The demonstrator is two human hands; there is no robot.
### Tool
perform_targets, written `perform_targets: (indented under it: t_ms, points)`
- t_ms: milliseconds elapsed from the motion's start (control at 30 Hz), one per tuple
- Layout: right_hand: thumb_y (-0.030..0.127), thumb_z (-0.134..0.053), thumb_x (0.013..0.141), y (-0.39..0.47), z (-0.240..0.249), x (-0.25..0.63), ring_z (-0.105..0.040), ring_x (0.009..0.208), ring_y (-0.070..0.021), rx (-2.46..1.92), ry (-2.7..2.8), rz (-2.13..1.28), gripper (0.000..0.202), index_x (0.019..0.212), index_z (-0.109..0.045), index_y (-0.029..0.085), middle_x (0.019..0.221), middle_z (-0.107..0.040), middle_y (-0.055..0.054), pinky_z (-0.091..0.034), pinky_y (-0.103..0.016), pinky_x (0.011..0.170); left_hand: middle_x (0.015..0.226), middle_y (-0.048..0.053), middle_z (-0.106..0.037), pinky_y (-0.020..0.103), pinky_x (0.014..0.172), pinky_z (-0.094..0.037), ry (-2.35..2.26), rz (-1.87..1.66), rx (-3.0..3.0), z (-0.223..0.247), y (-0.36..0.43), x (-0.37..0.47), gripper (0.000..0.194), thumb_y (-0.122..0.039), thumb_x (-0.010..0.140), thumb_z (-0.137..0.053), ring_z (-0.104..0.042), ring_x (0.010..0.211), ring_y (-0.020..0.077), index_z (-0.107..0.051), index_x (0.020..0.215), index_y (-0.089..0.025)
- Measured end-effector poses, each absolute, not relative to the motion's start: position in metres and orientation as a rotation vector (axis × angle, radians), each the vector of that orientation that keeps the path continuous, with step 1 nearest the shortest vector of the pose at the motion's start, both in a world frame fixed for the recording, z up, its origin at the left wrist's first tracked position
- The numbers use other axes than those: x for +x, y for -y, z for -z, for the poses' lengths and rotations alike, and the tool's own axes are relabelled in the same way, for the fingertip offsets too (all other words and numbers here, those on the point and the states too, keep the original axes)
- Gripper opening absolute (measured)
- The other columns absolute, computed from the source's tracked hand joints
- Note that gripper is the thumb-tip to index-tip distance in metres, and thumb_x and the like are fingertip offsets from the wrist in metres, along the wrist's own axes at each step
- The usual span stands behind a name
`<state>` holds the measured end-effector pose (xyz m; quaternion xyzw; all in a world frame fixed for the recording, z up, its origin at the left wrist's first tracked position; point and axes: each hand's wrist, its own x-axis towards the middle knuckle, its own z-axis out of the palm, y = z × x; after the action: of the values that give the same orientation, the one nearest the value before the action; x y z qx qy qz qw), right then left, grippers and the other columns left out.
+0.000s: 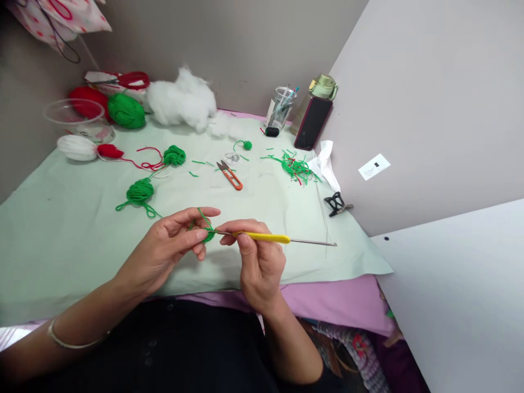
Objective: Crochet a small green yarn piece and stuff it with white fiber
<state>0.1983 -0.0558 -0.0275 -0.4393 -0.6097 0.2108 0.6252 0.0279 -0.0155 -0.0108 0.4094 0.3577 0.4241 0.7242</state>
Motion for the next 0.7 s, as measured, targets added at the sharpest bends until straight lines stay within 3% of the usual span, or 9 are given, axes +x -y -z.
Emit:
perform_targets:
  t_ms: [300, 700]
  points:
    - [0.012, -0.05, 0.104, 0.054, 0.035, 0.196, -0.074, 0.083, -0.016, -0.892, 1.533, -0.284, 0.028, 0.12, -0.07, 0.025, 0.101, -0.078, -0.004, -0.063, -0.034, 0.073, 0.084, -0.004, -0.062, 0.022, 0.064, -0.055, -0.77, -0.954, 0.979, 0.016, 0.015, 0.029, 0.032, -0.025, 0.086, -0.083, -0.061, 0.063, 0.007, -0.08, 0.118, -0.024]
    - [0.014, -0.048, 0.104, 0.05, 0.034, 0.196, -0.077, 0.088, -0.0198, -0.912, 1.667, -0.138, 0.026, 0.119, -0.067, 0.024, 0.098, -0.079, -0.006, -0.064, -0.036, 0.072, 0.078, -0.007, -0.065, 0.019, 0.072, -0.054, -0.823, -0.992, 1.036, 0.016, 0.014, 0.029, 0.031, -0.022, 0.087, -0.083, -0.067, 0.064, 0.0055, -0.079, 0.118, -0.025]
